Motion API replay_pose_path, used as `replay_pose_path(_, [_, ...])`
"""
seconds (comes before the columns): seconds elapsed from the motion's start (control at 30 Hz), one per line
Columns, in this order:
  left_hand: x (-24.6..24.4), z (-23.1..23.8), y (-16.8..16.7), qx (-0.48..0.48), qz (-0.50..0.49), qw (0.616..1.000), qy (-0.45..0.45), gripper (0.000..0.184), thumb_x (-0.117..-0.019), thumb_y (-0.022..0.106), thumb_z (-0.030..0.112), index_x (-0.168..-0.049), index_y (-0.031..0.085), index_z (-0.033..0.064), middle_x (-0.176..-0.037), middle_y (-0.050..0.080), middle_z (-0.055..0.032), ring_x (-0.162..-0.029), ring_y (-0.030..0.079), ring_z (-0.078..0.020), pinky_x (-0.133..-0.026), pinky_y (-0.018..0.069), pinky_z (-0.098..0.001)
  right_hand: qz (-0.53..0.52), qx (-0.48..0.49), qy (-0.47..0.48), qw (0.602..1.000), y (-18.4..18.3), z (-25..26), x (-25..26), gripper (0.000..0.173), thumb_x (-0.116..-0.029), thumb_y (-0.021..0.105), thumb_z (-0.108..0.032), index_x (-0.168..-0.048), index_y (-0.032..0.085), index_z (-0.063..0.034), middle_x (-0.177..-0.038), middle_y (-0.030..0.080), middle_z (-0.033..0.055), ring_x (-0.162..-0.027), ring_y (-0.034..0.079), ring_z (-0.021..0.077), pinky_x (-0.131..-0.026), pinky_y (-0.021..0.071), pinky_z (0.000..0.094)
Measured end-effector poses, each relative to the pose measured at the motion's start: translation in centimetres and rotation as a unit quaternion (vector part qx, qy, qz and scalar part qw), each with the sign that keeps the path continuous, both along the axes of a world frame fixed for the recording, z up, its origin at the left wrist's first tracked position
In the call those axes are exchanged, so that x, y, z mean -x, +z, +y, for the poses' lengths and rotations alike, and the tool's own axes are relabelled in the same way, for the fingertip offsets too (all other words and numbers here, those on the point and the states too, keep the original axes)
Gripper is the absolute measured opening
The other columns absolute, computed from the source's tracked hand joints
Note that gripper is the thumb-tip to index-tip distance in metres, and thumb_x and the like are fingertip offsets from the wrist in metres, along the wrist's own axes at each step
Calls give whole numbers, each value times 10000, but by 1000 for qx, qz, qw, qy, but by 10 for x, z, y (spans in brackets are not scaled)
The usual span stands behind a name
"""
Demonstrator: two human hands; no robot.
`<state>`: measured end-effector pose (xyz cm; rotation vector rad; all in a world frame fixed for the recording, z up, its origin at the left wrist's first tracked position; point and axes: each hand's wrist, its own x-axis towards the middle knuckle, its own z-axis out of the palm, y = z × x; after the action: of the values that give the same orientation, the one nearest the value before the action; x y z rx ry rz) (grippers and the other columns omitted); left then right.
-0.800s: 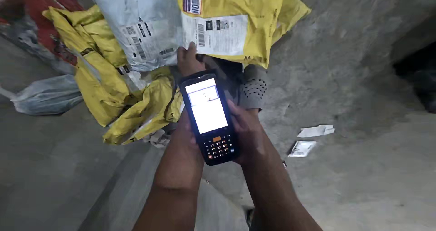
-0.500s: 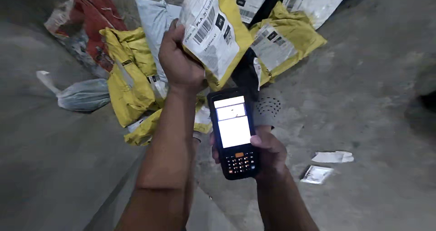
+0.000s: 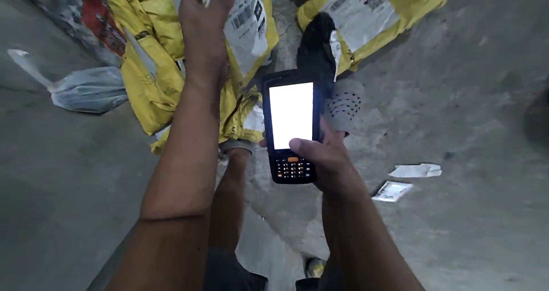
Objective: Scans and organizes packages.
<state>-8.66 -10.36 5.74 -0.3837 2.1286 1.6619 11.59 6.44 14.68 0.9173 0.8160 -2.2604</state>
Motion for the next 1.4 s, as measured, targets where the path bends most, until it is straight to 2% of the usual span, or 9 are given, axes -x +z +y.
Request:
replay_pose_path(0.27, [-18,-29,0,63,18,997,-35,240,-1023,602,207,-1157,665,18,-1034,715,-61,-977,704,-156,-899,605,-369,-33,-40,38,998,-2,0,4,439,-921,680,-211,-1319,563,-67,-1062,729,203,-907,747,321,-764,648,454])
replay_pose_path(0.47, [-20,-45,3,115,38,990,-71,264,-1073,522,231,-1162,674,35,-1051,707,-26,-1008,682,-101,-939,576,-328,-19,76,82,993,-3,16,-1,566,-1053,353,-554,-1407,545,-156,-1210,696,130,-1054,705,239,-873,614,410])
replay_pose_path(0.63, [-25,-51,3,134,42,988,-69,257,-1081,504,218,-1122,676,31,-1011,707,-33,-969,688,-107,-907,588,-338,-112,62,127,984,-7,28,-8,552,-1076,293,-480,-1314,638,-122,-1141,722,153,-1004,722,264,-844,620,443])
replay_pose_path(0.83, [-31,-64,-1,291,25,947,-135,305,-1043,509,215,-1252,686,81,-1253,559,-125,-1148,557,-159,-984,483,-300,-139,91,139,976,-6,31,-7,568,-1086,261,-478,-1270,654,-112,-1107,727,145,-974,724,248,-828,621,410])
replay_pose_path(0.97, [-36,-61,5,427,2,889,-167,401,-1003,473,120,-1382,581,50,-1401,539,-202,-1271,543,-268,-1085,446,-409,-144,47,120,981,-7,31,-10,567,-1096,262,-481,-1266,652,-107,-1073,736,120,-938,728,209,-808,623,381])
replay_pose_path(1.03, [-44,-46,4,466,78,858,-200,468,-932,493,112,-1386,551,16,-1417,502,-279,-1319,480,-407,-1115,379,-525,-143,50,93,984,-9,35,-12,560,-1084,267,-489,-1285,630,-113,-1084,731,115,-942,723,200,-813,620,378])
replay_pose_path(1.1, [-59,-21,-7,421,123,864,-246,443,-947,519,139,-1360,547,-20,-1379,512,-304,-1242,526,-415,-1046,447,-498,-153,52,73,984,-6,35,-10,538,-1077,291,-504,-1241,646,-134,-1018,731,73,-891,716,149,-783,616,343])
replay_pose_path(1.27, [-124,83,-69,192,-164,926,-281,472,-1022,587,325,-1359,512,3,-1243,636,-191,-1082,661,-276,-921,564,-478,-113,104,17,988,-5,37,-11,547,-1068,294,-515,-1241,645,-132,-1034,727,65,-917,713,134,-800,616,341])
replay_pose_path(1.4, [-147,142,-122,191,-196,930,-243,648,-982,614,513,-1380,536,8,-1255,636,-204,-1146,640,-309,-989,536,-505,-93,110,-39,989,-9,41,-16,539,-1060,313,-518,-1254,634,-131,-1043,724,68,-930,713,140,-809,616,353])
